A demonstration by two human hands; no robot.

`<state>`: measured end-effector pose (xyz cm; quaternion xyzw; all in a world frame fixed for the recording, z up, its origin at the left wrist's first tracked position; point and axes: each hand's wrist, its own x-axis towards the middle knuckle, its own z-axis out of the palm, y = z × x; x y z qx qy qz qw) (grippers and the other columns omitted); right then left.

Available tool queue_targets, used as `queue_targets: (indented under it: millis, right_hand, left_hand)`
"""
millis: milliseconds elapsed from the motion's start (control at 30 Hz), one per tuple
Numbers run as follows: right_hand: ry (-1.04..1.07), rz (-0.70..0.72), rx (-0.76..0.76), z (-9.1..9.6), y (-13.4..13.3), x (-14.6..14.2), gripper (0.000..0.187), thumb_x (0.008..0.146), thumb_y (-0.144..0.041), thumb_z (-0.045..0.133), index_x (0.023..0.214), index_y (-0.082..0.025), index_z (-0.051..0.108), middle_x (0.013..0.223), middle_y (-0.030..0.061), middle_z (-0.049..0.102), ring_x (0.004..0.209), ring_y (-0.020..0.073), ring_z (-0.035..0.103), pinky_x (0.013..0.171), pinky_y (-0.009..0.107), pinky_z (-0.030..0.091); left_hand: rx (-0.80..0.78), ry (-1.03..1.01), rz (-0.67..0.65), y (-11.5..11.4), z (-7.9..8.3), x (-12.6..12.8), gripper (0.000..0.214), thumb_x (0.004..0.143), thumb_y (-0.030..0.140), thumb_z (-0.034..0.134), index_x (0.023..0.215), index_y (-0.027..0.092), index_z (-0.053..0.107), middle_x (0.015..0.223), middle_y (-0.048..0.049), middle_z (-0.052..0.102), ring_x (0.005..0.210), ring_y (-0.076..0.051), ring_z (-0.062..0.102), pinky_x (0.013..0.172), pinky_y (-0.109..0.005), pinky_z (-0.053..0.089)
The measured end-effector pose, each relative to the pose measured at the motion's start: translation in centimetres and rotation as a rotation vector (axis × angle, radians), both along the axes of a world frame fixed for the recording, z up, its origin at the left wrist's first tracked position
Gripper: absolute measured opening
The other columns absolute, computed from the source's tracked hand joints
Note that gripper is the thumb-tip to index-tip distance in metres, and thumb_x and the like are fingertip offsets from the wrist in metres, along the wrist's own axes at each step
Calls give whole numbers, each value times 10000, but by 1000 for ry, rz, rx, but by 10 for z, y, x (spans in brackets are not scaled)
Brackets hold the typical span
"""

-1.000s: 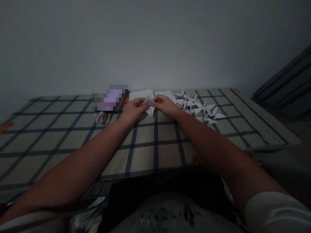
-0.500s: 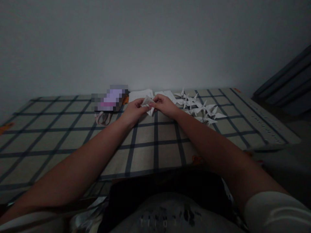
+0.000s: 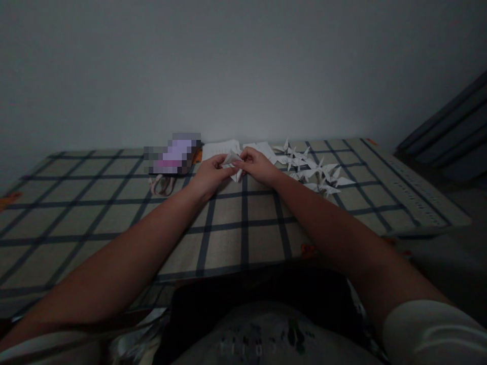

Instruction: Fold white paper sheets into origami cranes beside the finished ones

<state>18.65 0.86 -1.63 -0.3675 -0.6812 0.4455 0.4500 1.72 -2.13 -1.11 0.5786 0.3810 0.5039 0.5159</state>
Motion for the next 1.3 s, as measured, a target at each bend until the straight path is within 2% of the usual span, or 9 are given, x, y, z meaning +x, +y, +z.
queue_targets:
  millis: [167,267,400,733,1033,1167,1300]
  right_hand:
    - [77,38,-65,7,-5,0,202,844,-249,735,923,-213,553,789,-48,605,656,83,591,589,197,512]
    - [96,51,-104,9,-6,1,223,864,-249,721,1041,-221,589,819,-29,643,669,87,625,614,202,541]
    - [114,88,-121,7,-3,5,249,882,-276,711,1104,-211,620,814,-17,664,666,89,644,645,214,564]
    - [128,50,-166,6,-1,4,210,849,-134,699,1027,-193,606,724,-33,651,638,101,634,645,232,551]
    - [145,5,-102,10,-1,3,209,832,-87,643,978,-217,568,746,-61,603,654,87,617,672,225,518]
    - [171,-17,-97,9,-2,2,199,839,-80,617,970,-216,554,692,-77,584,617,79,600,636,210,496]
    - [165,6,-145,8,-3,2,232,849,-124,632,1040,-222,544,673,-76,611,596,85,600,604,207,492]
  left_hand:
    - [-39,-65,4,3,1,-1,411,603,222,824,996,146,730,954,-55,737,839,-183,679,867,-339,535]
    - [-90,-121,39,5,3,-2,440,589,191,810,1014,140,711,960,-57,726,818,-175,672,828,-329,538]
    - [-121,-167,48,4,4,-1,463,582,154,790,1035,134,698,964,-59,720,841,-174,672,842,-331,537]
    - [-87,-143,27,6,-1,0,518,580,127,803,1086,146,696,1034,-86,730,865,-184,692,869,-366,556]
    - [-166,-114,112,0,4,3,727,597,79,831,1285,182,619,1015,-84,725,830,-179,716,816,-352,604]
    - [-186,-142,93,-1,4,3,737,605,49,819,1294,172,591,994,-77,728,816,-174,722,818,-361,616]
    - [-152,-125,120,1,4,3,735,601,43,810,1290,171,590,992,-76,735,794,-169,717,790,-353,623]
